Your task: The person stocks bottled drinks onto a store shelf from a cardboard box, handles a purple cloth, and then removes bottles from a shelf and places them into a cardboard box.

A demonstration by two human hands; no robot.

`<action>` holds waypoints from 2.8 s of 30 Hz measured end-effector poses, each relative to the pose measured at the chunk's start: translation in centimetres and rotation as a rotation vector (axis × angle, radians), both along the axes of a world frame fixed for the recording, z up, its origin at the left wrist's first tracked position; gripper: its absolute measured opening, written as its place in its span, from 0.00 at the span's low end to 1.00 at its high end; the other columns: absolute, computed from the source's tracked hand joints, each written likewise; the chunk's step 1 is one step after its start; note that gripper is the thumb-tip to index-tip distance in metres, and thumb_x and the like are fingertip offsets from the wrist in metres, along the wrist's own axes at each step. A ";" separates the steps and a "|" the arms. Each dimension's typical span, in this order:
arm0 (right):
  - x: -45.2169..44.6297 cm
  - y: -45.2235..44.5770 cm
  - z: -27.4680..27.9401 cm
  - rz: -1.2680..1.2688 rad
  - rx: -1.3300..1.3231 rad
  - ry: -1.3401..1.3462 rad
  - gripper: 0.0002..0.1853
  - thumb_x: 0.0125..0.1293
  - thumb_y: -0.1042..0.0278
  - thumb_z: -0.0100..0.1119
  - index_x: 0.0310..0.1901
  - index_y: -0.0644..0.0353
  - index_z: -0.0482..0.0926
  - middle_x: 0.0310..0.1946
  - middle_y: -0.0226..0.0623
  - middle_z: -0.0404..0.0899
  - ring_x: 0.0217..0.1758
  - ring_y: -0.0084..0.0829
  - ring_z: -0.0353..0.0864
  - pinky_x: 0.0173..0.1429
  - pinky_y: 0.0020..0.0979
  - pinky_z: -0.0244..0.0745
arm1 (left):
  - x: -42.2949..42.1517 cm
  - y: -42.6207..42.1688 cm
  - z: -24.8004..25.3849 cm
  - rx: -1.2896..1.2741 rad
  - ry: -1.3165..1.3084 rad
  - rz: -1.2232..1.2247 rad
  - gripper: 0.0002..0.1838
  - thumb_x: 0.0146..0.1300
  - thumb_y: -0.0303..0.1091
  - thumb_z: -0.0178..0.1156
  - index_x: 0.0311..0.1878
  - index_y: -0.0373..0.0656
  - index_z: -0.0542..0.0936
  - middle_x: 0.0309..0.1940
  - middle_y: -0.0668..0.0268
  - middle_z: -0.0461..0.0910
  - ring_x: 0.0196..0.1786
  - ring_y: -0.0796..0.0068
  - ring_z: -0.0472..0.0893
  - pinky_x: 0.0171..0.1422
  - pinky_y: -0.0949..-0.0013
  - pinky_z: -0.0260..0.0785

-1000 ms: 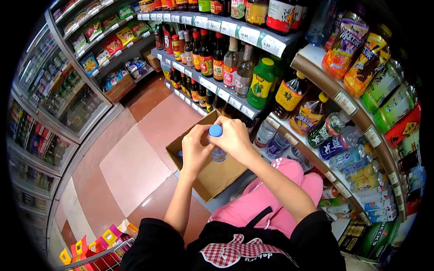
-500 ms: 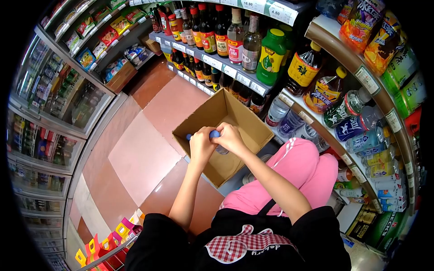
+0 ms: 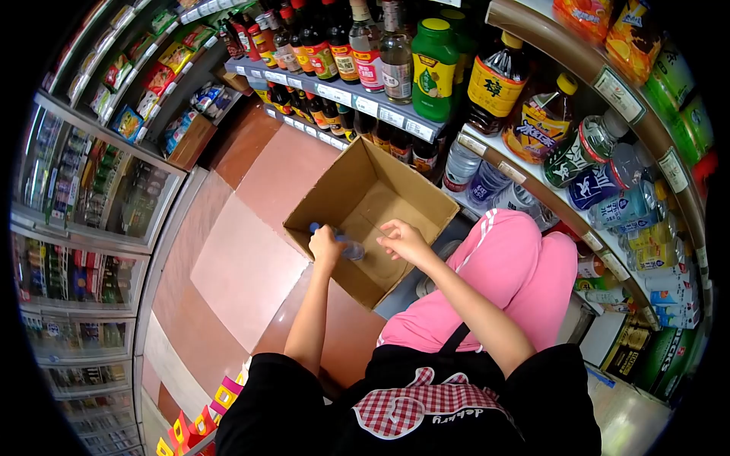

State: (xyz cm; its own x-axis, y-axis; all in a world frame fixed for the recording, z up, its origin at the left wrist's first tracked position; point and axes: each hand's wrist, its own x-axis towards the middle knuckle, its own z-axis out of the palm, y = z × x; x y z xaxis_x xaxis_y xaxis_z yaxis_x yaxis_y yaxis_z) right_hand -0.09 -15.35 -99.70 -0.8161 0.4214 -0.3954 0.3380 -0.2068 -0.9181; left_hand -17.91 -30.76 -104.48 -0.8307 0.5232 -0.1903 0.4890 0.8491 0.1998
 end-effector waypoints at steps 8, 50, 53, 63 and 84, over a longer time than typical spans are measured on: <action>0.9 -1.1 1.6 0.040 0.063 0.023 0.19 0.63 0.63 0.67 0.51 0.63 0.75 0.26 0.35 0.81 0.24 0.25 0.80 0.27 0.29 0.76 | -2.1 -0.7 -4.7 -0.174 0.005 0.129 0.18 0.43 0.44 0.78 0.35 0.44 0.87 0.36 0.58 0.87 0.41 0.56 0.87 0.47 0.56 0.81; 1.8 -0.1 8.2 -0.041 0.360 0.178 0.14 0.63 0.64 0.65 0.48 0.57 0.78 0.28 0.36 0.84 0.31 0.37 0.85 0.37 0.38 0.76 | 3.9 9.0 11.0 0.612 0.291 -0.020 0.12 0.57 0.36 0.71 0.40 0.42 0.82 0.32 0.59 0.85 0.34 0.58 0.85 0.39 0.57 0.75; 2.5 1.3 10.8 -0.122 0.390 0.254 0.12 0.64 0.65 0.64 0.48 0.57 0.79 0.28 0.35 0.84 0.31 0.32 0.85 0.38 0.35 0.77 | 6.9 11.9 17.9 0.895 0.240 -0.053 0.07 0.60 0.28 0.68 0.40 0.38 0.84 0.26 0.61 0.85 0.28 0.76 0.82 0.32 0.71 0.72; 8.0 5.8 23.4 -0.313 0.456 0.477 0.12 0.67 0.73 0.62 0.51 0.62 0.80 0.33 0.31 0.84 0.35 0.20 0.82 0.36 0.23 0.75 | 11.1 22.5 38.9 1.394 0.189 -0.541 0.08 0.65 0.27 0.64 0.45 0.36 0.84 0.35 0.65 0.86 0.36 0.81 0.82 0.36 0.76 0.70; 13.0 7.9 29.9 -0.318 0.541 0.424 0.18 0.68 0.73 0.60 0.58 0.64 0.76 0.47 0.37 0.83 0.46 0.20 0.80 0.47 0.22 0.73 | 5.3 50.7 48.9 1.550 0.065 -0.565 0.28 0.48 0.39 0.75 0.51 0.35 0.81 0.44 0.51 0.85 0.49 0.52 0.84 0.53 0.57 0.76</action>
